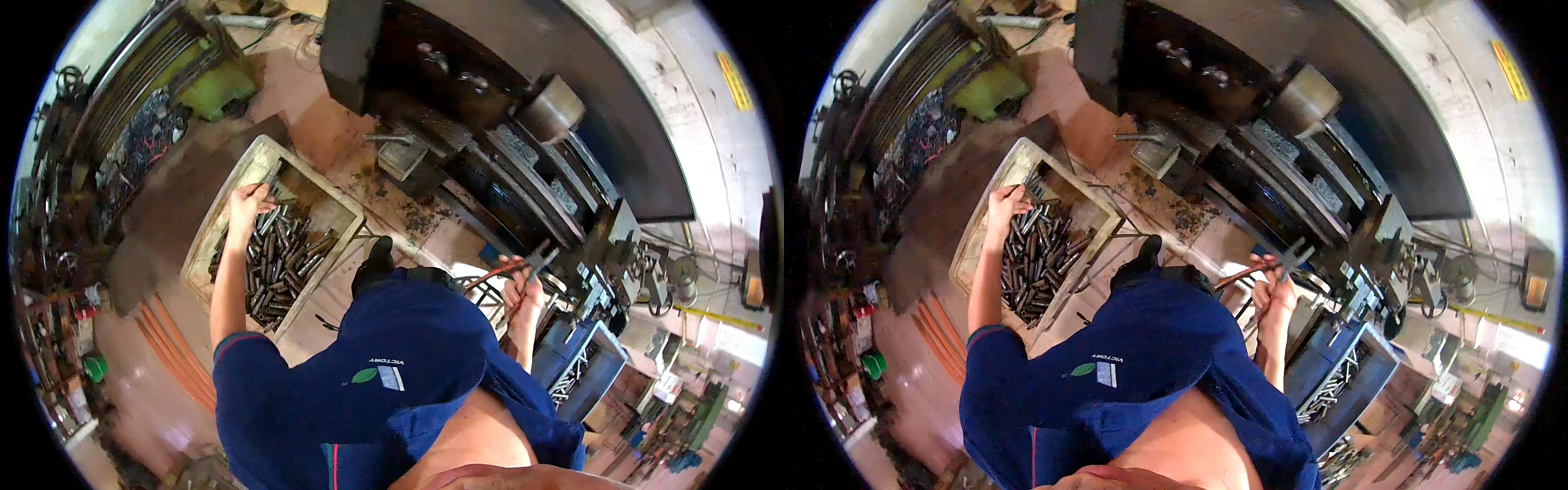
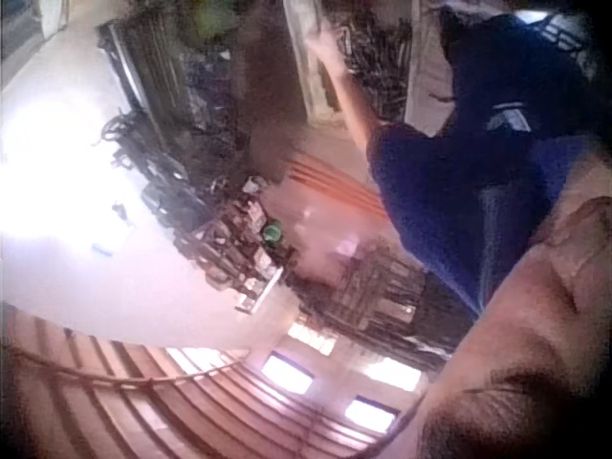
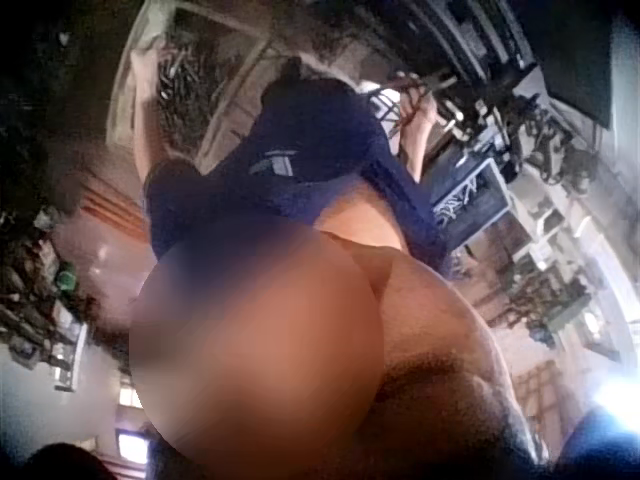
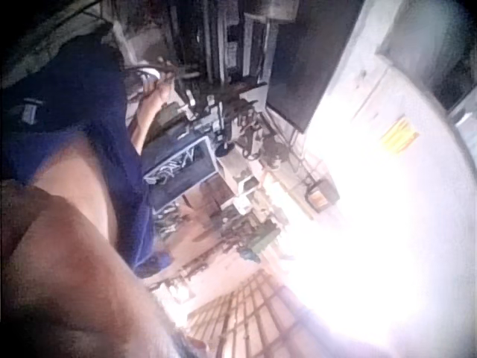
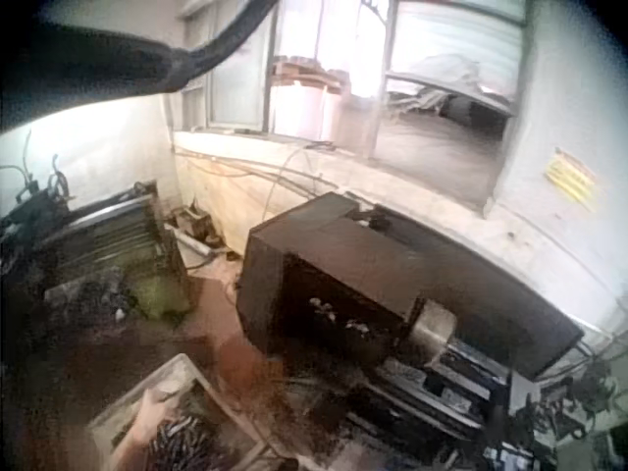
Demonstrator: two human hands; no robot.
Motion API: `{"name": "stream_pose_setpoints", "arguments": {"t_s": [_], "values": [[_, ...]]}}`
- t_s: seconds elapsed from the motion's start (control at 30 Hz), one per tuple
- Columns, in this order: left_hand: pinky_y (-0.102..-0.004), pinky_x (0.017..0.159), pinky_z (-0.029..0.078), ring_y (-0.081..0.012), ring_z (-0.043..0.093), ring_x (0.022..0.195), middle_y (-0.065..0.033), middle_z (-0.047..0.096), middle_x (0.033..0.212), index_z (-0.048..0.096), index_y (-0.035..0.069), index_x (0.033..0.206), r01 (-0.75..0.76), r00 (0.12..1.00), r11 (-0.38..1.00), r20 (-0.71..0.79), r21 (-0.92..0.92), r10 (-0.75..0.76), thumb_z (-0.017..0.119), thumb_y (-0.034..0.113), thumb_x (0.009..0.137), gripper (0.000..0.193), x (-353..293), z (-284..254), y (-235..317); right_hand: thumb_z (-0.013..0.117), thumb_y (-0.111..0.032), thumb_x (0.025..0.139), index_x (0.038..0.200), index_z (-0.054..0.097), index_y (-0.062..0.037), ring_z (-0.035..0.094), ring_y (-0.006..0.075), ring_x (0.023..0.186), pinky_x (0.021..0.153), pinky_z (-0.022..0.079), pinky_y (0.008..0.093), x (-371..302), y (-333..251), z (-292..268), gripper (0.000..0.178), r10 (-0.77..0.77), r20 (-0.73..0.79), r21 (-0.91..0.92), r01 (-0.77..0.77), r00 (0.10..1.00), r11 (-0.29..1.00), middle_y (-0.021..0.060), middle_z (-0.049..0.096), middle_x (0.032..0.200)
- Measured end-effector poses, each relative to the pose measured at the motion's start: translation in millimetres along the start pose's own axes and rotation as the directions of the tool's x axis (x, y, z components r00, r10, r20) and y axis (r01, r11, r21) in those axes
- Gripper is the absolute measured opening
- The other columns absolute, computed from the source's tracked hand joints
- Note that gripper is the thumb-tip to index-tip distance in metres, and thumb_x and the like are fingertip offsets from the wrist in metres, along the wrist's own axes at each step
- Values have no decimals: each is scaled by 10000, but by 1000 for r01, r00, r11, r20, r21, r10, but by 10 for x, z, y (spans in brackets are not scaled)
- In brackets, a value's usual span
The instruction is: The person repeatedly picks up small metal rods from a bin, holds them against a rotating grinding wheel to smooth the ends, and then places the finished pieces into a blue bin. The process is continuous and repetitive, focusing on deburring or finishing the metal components.
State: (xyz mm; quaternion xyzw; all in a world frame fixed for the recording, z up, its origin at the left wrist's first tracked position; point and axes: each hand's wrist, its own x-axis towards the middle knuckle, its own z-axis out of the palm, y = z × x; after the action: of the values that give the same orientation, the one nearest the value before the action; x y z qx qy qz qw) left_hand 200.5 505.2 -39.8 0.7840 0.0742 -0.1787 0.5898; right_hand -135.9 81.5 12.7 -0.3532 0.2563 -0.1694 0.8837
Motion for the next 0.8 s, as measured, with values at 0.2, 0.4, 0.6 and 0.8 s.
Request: {"name": "stream_pose_setpoints", "arguments": {"t_s": [0.2,0.4,0.6,0.8], "values": [[-226,507,457,-95,560,546,-51,605,661,611,-74,914,-306,874,949,372,-80,313,617,153,819,246,-782,1392,1124,472,-49,627,1029,550,16,551,180,899,715,430,246,213,99,196,415,151,139,-606,-37,979,794,101,604,953],[-204,493,435,-55,507,534,-4,556,650,617,-51,888,-421,608,907,734,-23,301,620,122,818,187,-1179,2503,1427,559,-161,593,815,528,33,502,177,664,592,398,321,104,-101,453,296,210,147,-761,-25,967,649,97,537,683],[-209,472,429,-60,511,517,-9,548,618,616,-64,876,-394,469,919,857,-12,212,622,136,815,209,-1329,2930,1422,543,-155,576,911,534,79,521,203,698,639,413,317,-132,-318,463,409,91,40,-738,-32,995,674,147,551,715],[-214,452,409,-57,501,487,-7,552,590,628,-63,851,-412,337,911,926,-17,170,625,148,799,217,-1325,3158,1493,543,-146,590,968,509,89,527,244,721,690,419,327,-187,-269,367,446,-30,-52,-745,-19,998,667,175,555,745]]}}
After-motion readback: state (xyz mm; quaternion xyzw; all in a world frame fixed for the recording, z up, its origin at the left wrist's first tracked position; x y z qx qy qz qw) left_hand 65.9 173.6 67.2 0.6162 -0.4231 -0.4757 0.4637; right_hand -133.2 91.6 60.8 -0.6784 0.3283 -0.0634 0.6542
